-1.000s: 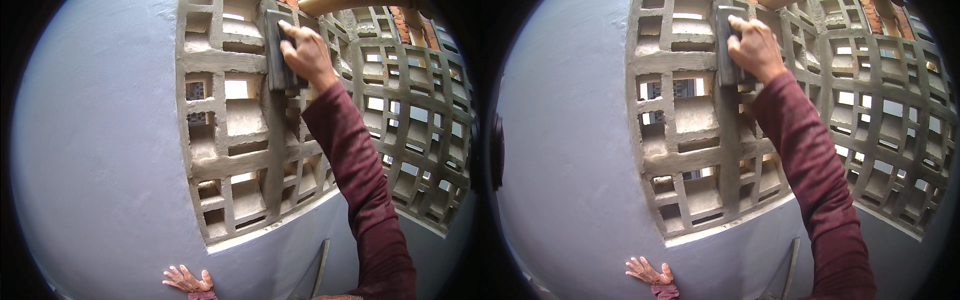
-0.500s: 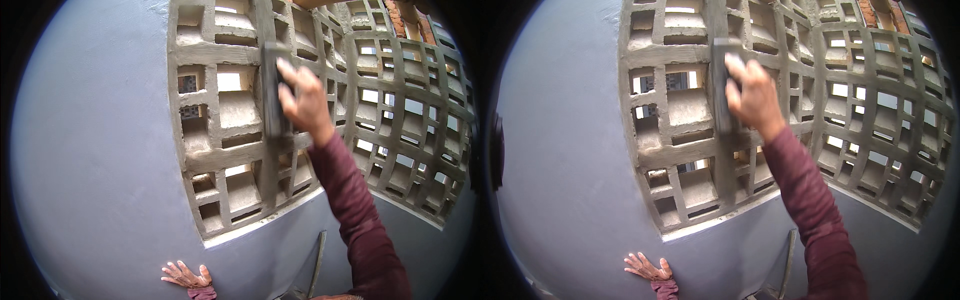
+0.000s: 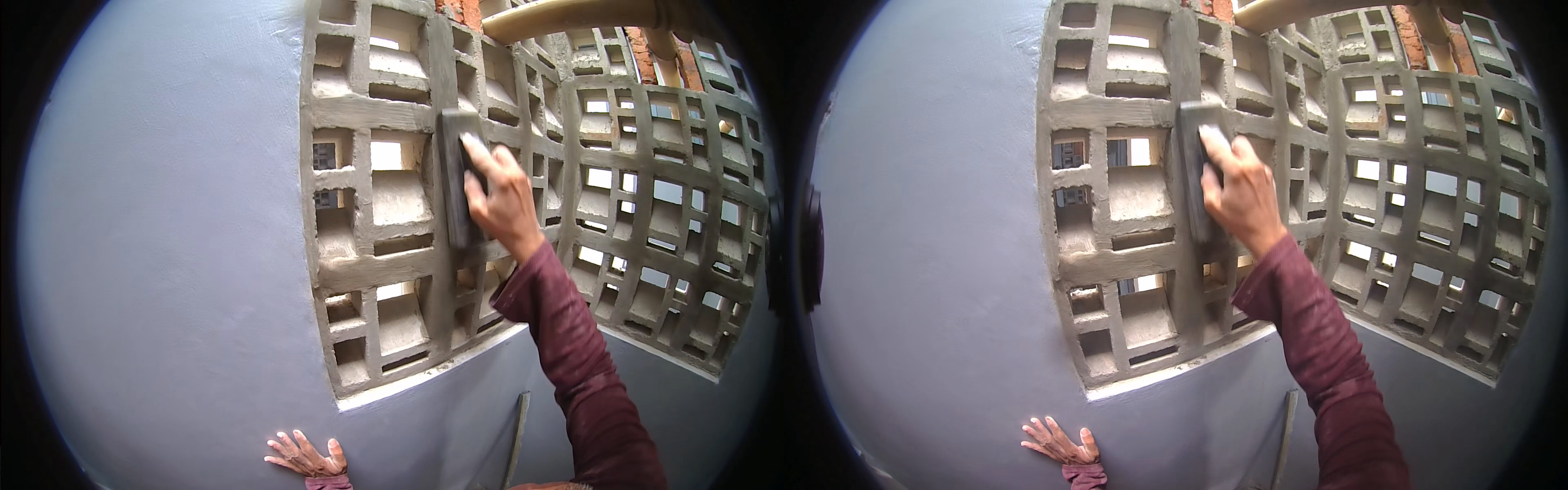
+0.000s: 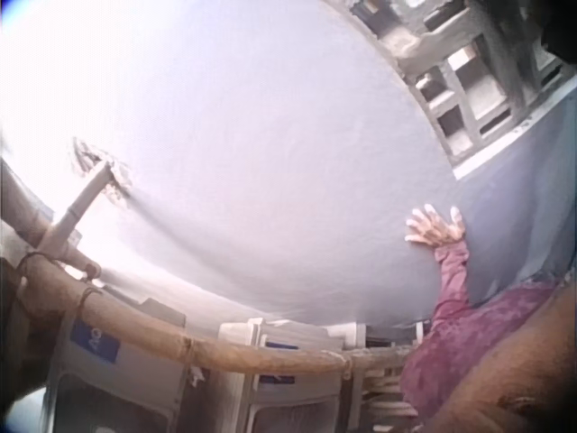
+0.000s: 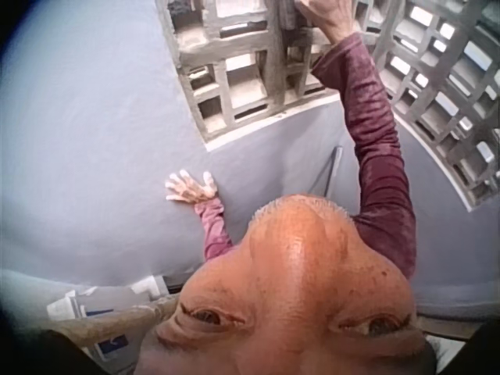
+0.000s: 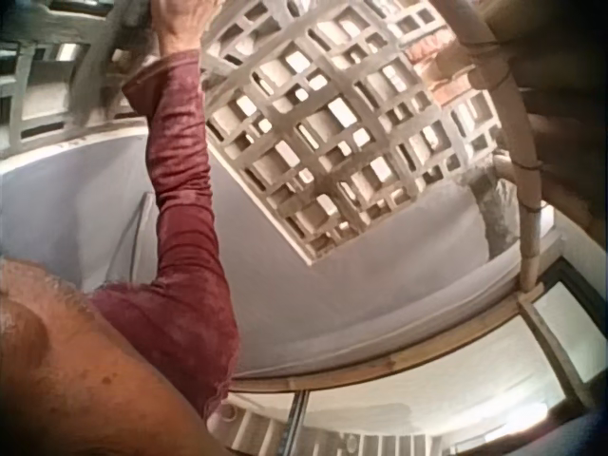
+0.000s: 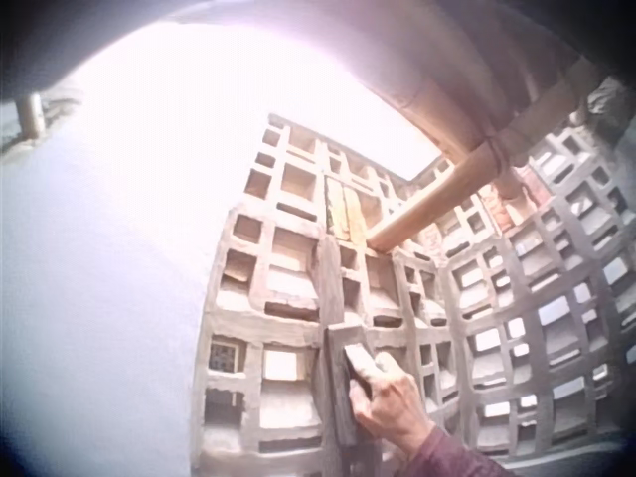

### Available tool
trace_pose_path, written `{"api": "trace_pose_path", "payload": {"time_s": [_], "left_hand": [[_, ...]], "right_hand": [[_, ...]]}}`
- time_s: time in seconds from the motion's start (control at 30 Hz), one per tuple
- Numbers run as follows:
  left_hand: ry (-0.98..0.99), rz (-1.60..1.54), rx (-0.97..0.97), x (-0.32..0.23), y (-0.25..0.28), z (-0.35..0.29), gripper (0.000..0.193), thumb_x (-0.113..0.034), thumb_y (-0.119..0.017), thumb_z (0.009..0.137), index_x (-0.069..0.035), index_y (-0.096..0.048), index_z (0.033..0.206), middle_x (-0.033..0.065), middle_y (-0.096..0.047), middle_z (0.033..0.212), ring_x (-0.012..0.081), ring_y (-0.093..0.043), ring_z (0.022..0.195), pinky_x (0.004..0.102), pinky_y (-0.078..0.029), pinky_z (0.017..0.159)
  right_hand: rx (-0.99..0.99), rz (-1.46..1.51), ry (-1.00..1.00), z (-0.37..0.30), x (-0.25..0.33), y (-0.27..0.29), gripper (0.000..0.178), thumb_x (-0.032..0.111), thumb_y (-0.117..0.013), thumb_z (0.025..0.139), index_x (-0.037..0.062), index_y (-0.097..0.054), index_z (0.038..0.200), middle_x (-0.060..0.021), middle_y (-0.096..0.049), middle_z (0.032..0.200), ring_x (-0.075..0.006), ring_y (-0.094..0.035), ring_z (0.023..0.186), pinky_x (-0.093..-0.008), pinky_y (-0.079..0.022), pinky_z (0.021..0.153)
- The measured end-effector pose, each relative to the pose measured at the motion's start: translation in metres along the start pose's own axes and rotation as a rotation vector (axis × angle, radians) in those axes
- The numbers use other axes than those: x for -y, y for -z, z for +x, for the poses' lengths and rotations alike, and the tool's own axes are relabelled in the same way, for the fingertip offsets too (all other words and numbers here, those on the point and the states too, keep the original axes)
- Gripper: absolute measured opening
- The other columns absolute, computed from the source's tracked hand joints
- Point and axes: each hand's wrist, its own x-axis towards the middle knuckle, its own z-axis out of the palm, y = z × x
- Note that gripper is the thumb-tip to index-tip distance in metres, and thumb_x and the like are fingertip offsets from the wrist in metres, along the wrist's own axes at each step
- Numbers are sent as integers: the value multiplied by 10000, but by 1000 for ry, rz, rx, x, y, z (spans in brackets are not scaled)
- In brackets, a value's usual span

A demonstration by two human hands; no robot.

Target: The person applies plaster to a decorative lattice wall using a trowel, repeatedly scooping material from a bucket and smoothing it into the grid pattern. The person stands on a scaffold and works methodically across the wall surface.

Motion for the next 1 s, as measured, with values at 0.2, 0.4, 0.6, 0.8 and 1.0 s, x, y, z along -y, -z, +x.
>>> {"api": "trace_pose_path", "payload": {"time_s": [0.2, 0.4, 0.6, 0.8, 1.0], "left_hand": [[-37, -53, -6, -5, -9, 1, 667, -461, -391, 901, -44, -323, 1416, 204, -269, 1474, 426, -158, 1391, 627, -17, 1097], [11, -23, 42, 1, 1, -1, 668, -460, -405, 901, -68, -297, 1431, 197, -243, 1487, 421, -133, 1398, 630, -6, 1095], [-17, -81, 35, -4, -3, 1, 663, -459, -406, 907, -74, -291, 1434, 203, -230, 1490, 421, -118, 1400, 636, 3, 1090], [-14, -53, 71, 6, 4, -1, 676, -454, -423, 899, -77, -281, 1442, 204, -218, 1496, 411, -101, 1407, 631, 20, 1089], [-21, -88, 50, 0, -1, -1, 682, -444, -441, 887, -73, -291, 1440, 202, -213, 1500, 410, -93, 1408, 626, 31, 1090]], "right_hand": [[-141, -187, 25, 89, -26, 17, 391, 138, -559, 773, 71, -621, 1153, -241, -612, 927, -377, -604, 855, -430, -484, 800], [38, 10, -51, -6, 2, 1, 461, 103, -587, 757, 102, -584, 1218, -174, -553, 909, -346, -617, 822, -415, -511, 732], [-78, -184, 39, 81, -21, 16, 443, 121, -579, 767, 57, -581, 1205, -230, -591, 941, -356, -602, 856, -377, -489, 806], [217, 94, -73, -68, 33, 23, 493, 89, -586, 764, 53, -554, 1255, -197, -571, 890, -344, -595, 853, -374, -484, 823], [29, -59, -39, 10, -1, 16, 472, 109, -590, 782, 44, -549, 1248, -174, -554, 858, -319, -579, 808, -370, -475, 763]]}}
